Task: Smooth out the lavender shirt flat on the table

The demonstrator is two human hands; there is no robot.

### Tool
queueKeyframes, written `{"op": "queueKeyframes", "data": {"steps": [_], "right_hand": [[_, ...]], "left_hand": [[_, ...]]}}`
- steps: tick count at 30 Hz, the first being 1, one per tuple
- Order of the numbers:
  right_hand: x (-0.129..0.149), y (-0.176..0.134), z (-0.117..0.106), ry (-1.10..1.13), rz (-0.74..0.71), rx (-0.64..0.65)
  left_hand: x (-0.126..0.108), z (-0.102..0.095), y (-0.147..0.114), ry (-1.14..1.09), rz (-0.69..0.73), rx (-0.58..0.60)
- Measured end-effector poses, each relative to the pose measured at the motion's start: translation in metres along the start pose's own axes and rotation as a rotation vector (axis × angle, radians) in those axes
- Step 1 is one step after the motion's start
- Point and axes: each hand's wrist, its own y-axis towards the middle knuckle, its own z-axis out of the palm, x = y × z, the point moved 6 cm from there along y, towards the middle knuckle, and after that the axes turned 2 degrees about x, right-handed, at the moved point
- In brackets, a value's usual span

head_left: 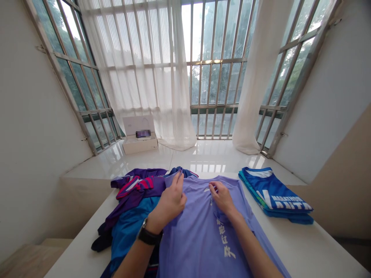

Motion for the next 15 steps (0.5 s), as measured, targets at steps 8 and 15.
{"op": "queueKeyframes", "data": {"steps": [8,15], "right_hand": [[-0.023,0.004,0.01,0.307,0.186,0.117],[-0.042,0.011,-0.013,0.366,0.295,-0.033]], "left_hand": [[-0.007,0.1,0.032,-0.148,0.053,0.276],[-0.005,0.093,0.032,-0.262,0.1,0.212]]}}
